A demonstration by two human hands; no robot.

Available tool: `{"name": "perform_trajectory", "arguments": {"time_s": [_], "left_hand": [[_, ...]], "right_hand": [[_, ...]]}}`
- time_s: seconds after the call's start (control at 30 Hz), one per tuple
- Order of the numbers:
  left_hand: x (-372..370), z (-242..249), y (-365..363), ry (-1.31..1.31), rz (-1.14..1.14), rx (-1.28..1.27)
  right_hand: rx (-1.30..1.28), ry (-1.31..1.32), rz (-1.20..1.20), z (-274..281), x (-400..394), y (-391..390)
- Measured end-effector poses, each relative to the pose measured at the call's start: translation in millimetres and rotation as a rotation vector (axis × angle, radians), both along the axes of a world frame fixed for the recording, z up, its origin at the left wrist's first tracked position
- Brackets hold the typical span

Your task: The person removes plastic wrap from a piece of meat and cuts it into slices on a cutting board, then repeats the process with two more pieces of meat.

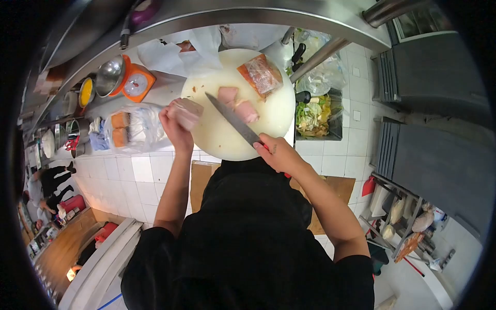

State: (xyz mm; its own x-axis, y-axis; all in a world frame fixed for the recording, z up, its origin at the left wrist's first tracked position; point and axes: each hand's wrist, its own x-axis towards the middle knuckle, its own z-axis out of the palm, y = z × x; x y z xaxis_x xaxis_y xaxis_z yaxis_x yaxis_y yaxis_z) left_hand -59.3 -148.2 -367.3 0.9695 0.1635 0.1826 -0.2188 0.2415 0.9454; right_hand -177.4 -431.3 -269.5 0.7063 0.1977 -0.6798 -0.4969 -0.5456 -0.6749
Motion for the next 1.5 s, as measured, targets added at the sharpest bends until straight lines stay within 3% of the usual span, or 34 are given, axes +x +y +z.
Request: {"name": "perform_trajectory", "arguments": {"time_s": [0.03, 0.07, 0.1, 0.17, 0.23, 0.3, 0.37, 0.43, 0.47, 0.53, 0.63, 0.67, 0.97, 1.07, 1.2, 1.27, 1.37, 1.5], "left_hand": [[6.2, 8.5, 7.2, 0.298, 0.047, -0.424], [10.6, 11.8, 22.4, 0.379, -0.062, -0.601], [12.4, 21.8, 32.1, 0.353, -0.046, -0.593], [15.4, 49.0, 53.1, 0.310, -0.364, -0.823], [34.2, 73.2, 79.3, 0.241, -0.374, -0.737], [76.2, 104.4, 112.5, 0.076, -0.075, 0.036], [135.5, 141.3, 152.7, -0.057, 0.120, 0.648], [227.4, 125.4, 220.2, -0.128, 0.004, 0.928], [253.5, 127.5, 224.0, -0.130, 0.009, 0.928], [283.6, 134.4, 226.9, 0.428, -0.277, 1.377], [281.2, 124.5, 215.5, 0.310, -0.194, 1.439], [285.0, 120.2, 217.9, 0.396, -0.241, 1.338], [308.7, 83.7, 232.5, 0.378, -0.251, 1.357], [297.1, 89.8, 229.7, 0.161, -0.203, 1.421], [301.8, 92.3, 237.8, 0.213, -0.239, 1.413], [305.1, 97.8, 244.3, 0.391, -0.373, 1.309], [301.6, 99.1, 249.3, 0.170, -0.287, 1.403], [294.5, 120.5, 237.8, 0.225, -0.271, 1.306]], "right_hand": [[0.031, -0.030, -0.086, 3.3, 1.1, 2.6], [0.068, -0.062, -0.164, 5.9, 3.9, 6.6], [0.081, -0.081, -0.143, 1.2, 5.3, 9.4], [-0.041, -0.340, -0.147, -14.2, 2.5, 12.9], [-0.088, -0.395, -0.084, -13.7, -1.4, 17.5], [-0.156, -0.495, -0.009, -27.6, -11.6, 22.2], [-0.181, -0.485, 0.020, -25.6, -18.6, 29.0], [-0.217, -0.466, 0.039, -25.3, -22.6, 35.8], [-0.240, -0.444, 0.048, -26.7, -25.1, 38.7], [-0.266, -0.425, 0.057, -28.6, -31.6, 43.2], [-0.282, -0.460, 0.050, -28.0, -34.1, 48.9], [-0.290, -0.440, 0.042, -26.2, -35.7, 49.7], [-0.295, -0.420, 0.021, -21.4, -42.0, 51.4], [-0.297, -0.428, 0.022, -23.8, -43.4, 49.7], [-0.280, -0.431, 0.014, -26.2, -43.7, 47.8], [-0.285, -0.435, 0.015, -27.2, -43.9, 47.5], [-0.294, -0.441, 0.020, -27.3, -44.5, 47.8], [-0.292, -0.449, 0.023, -25.5, -45.1, 47.4]]}}
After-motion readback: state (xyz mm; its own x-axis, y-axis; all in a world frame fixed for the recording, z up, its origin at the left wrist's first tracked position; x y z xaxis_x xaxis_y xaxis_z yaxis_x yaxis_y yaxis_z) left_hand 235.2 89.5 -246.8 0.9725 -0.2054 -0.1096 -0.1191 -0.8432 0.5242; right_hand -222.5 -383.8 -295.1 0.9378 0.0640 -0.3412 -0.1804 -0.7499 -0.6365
